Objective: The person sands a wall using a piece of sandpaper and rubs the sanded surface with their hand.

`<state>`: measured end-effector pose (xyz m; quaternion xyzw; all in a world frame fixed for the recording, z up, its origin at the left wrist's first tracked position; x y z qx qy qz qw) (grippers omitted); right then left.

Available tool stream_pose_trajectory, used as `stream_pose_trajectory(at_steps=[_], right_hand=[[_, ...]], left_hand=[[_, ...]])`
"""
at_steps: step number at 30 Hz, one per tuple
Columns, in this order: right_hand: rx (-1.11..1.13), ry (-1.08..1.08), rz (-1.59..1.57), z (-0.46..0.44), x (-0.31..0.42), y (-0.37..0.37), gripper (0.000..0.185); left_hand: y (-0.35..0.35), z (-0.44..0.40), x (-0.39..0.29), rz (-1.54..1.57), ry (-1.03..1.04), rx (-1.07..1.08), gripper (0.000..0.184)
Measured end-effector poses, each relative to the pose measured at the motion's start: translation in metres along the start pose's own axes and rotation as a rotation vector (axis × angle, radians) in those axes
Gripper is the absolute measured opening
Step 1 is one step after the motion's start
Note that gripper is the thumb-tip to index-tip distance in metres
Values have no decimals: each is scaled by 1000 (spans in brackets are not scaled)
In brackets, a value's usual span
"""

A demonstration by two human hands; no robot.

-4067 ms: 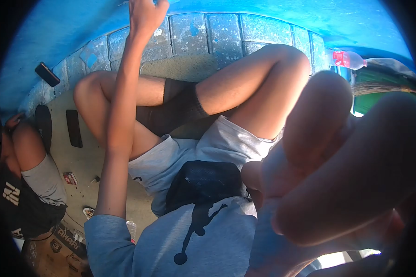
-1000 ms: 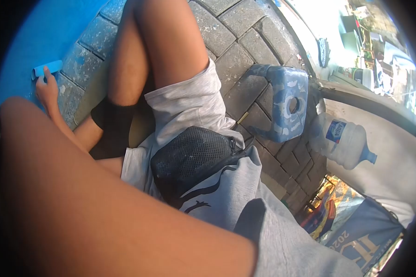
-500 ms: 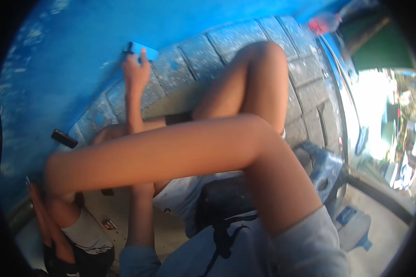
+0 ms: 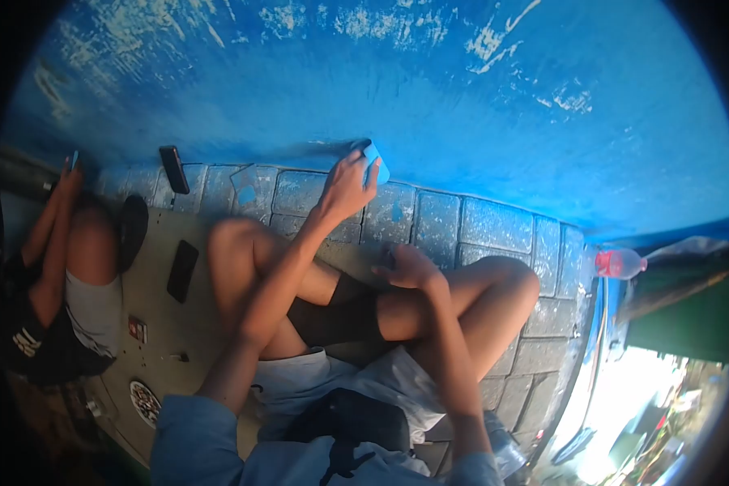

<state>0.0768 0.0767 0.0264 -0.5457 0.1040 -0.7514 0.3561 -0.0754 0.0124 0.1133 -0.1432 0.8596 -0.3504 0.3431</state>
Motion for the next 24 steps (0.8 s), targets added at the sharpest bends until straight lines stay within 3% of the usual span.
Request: stream_pose_trajectory(at_steps=[2,5,10,13,14,17,19,21,22,24], right_hand=[[-120,116,-100,-6,-9,-1,45],[-57,129,12,-14,-26,14,46],[30,124,129,-21,-37,32,51],[40,143,122,-14,-36,23,54],[35,166,87,-12,-33,23,55],[66,219,97,-12,-40,25,54],[27,183,80,-17,-45,28,54],[6,142,86,-22,-43,28,53],[16,161,99,-24,-43,29,53],[44,189,132,-20,-48,24,52]], left_hand=[[-31,-17,-10,63,-22,-103,15],[-32,-19,-17,42,-40,-121,14],[48,30,15,-50,112,-28,18],[3,-6,-8,27,-55,91,19],[-21,-18,-22,65,14,-62,19],[-30,-25,-28,35,20,-145,18],[5,-4,-12,49,-29,-26,18],[27,15,-9,-37,123,-58,18],[36,17,1,-29,50,80,18],[18,3,-5,27,0,53,18]])
Point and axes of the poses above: each hand's wrist, its own z-axis away from the middle knuckle, its own y-axis out of the palm, x = y × z, the point moved 8 cm from there along -z, towards the middle knuckle, and after that the axes turned 11 degrees about -z, right-handed, at the moved point
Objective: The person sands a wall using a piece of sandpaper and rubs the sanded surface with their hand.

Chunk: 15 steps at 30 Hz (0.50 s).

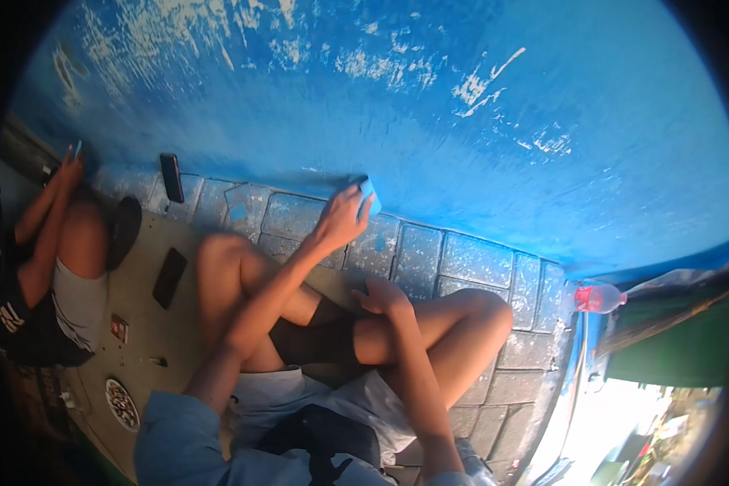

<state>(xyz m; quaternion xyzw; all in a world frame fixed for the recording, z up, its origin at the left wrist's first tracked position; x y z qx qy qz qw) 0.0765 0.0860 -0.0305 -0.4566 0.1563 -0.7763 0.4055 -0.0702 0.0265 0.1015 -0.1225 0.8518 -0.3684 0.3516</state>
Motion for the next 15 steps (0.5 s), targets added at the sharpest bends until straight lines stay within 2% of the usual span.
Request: stream_pose_trajectory(at_steps=[1,2,5,6,8,10,15], right_hand=[[-17,-2,-25,5,1,-2,52],[-43,-9,-62,6,5,-2,52],[-14,6,-40,2,-6,6,53],[-20,9,-51,1,-4,6,53],[23,-17,-48,-2,3,3,55],[17,6,-31,-2,7,1,56],[-13,39,-67,6,3,-3,57]], left_hand=[[-17,-9,-9,44,-26,5,18],[-45,-18,-25,26,64,-168,18],[-50,-23,-26,54,29,-224,13],[-31,-18,-18,77,-23,-107,13],[15,6,10,57,25,-73,14],[23,11,14,33,32,6,17],[-35,-21,-16,97,-3,-126,14]])
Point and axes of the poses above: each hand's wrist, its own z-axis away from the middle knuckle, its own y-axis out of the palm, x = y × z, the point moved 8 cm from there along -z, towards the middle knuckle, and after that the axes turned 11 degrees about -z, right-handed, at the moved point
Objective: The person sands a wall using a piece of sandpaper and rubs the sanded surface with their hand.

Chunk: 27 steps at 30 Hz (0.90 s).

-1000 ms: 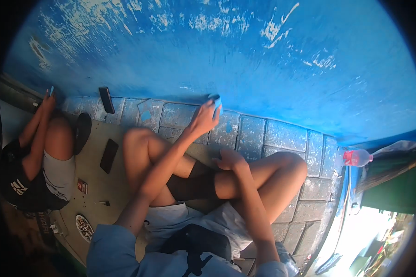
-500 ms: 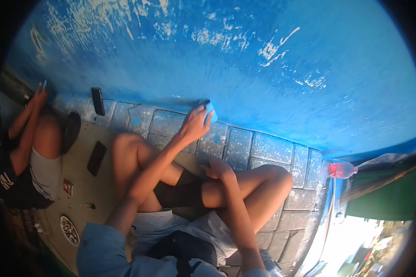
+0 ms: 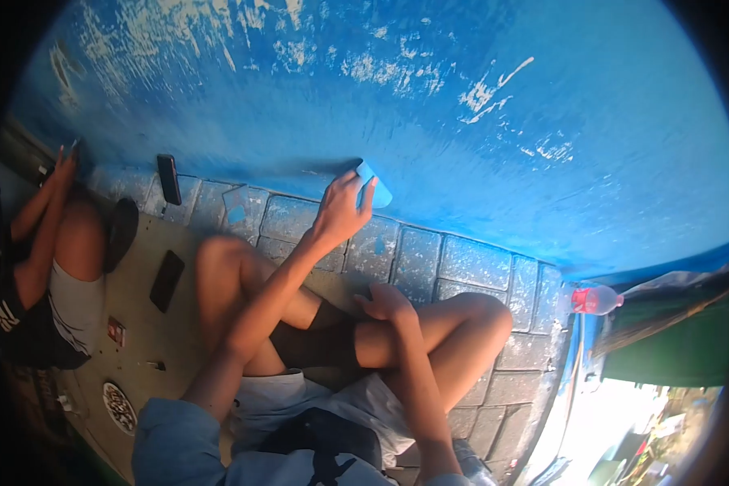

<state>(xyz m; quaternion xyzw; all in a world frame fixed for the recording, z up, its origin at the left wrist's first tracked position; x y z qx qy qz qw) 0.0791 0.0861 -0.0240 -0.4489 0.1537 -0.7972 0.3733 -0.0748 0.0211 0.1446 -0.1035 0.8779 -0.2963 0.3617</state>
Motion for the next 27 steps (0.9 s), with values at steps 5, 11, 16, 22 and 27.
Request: stream_pose_trajectory(at_steps=[5,11,16,22,27], right_hand=[[34,-2,25,-7,-2,4,57],[-44,7,-9,4,-1,-2,53],[36,15,10,0,8,-1,54],[-21,5,39,7,-4,-2,55],[-3,-11,-13,-2,9,-4,50]], left_hand=[[43,37,27,-101,15,28,13],[-21,-12,-20,38,29,-107,16],[23,17,5,-16,-33,-29,17],[3,0,-16,57,-21,-29,15],[15,7,-10,-3,-20,-18,17]])
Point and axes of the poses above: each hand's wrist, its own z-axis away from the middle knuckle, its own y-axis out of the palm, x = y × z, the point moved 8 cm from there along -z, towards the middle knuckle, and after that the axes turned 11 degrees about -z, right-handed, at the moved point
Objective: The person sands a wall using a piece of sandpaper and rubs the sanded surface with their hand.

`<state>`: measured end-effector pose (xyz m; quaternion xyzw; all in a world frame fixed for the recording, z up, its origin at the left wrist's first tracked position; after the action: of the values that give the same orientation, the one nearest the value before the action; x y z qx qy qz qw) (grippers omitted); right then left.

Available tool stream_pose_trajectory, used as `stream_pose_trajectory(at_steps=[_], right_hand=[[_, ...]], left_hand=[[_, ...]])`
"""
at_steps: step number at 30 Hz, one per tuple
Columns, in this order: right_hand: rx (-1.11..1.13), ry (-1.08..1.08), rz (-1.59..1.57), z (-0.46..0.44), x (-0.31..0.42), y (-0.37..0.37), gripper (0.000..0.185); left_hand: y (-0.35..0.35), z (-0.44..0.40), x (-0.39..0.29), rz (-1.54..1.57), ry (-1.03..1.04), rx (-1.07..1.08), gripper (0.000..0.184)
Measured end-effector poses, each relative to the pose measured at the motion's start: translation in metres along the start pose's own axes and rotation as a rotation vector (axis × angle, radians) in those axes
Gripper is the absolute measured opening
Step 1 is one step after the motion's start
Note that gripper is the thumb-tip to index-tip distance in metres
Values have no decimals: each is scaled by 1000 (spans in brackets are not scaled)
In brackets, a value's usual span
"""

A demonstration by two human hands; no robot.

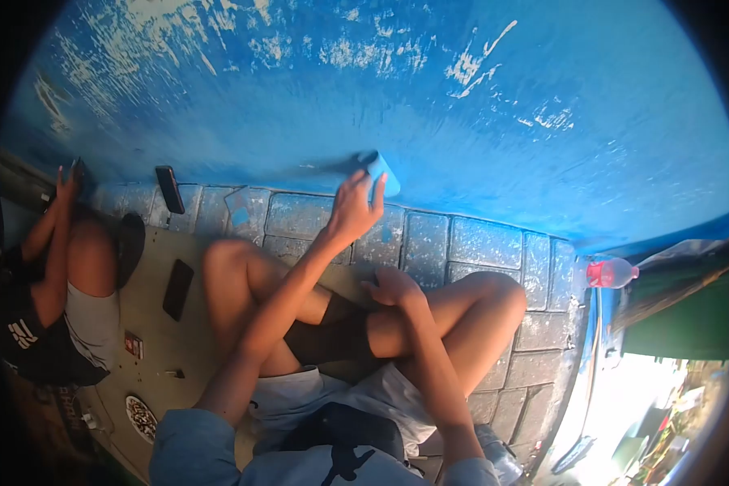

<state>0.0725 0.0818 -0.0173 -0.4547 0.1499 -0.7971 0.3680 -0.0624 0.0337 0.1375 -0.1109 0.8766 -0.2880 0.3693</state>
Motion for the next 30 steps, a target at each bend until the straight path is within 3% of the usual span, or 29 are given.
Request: stream_pose_trajectory(at_steps=[4,11,13,15,16,19,21,23,25,27,30], right_hand=[[-81,-20,-3,-3,8,-7,47],[-211,-45,-110,14,15,-22,44],[-273,-62,-153,12,15,-30,45],[-612,-51,-201,17,13,-53,46],[-591,-65,-192,15,14,-52,46],[-771,31,-242,21,-11,-69,56],[-1030,-68,-174,38,-11,-77,64],[-1055,-49,-248,45,0,-83,72],[-1131,-182,-169,50,13,-90,77],[-1148,-148,-152,50,11,-93,80],[-1003,-154,-638,39,-9,-91,71]], left_hand=[[49,42,46,-63,43,45,20],[-19,-10,-9,64,4,-75,18],[8,8,9,-1,-26,41,16],[56,44,48,-63,-35,178,17],[74,63,61,-65,42,130,18],[57,52,37,17,22,216,19],[37,33,16,12,14,227,19],[25,19,0,145,-4,241,22],[33,21,3,229,-7,241,25],[44,29,15,335,-80,365,29],[39,36,25,337,-87,367,31]])
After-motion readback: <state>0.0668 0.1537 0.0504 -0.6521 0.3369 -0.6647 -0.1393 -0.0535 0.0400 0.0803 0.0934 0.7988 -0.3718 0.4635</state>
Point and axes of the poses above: each hand's wrist, its own z-axis away from the middle knuckle, its own y-axis out of the palm, x = y × z, the point moved 8 cm from there along -z, towards the middle knuckle, and after that the axes turned 11 degrees about -z, right-handed, at the moved point
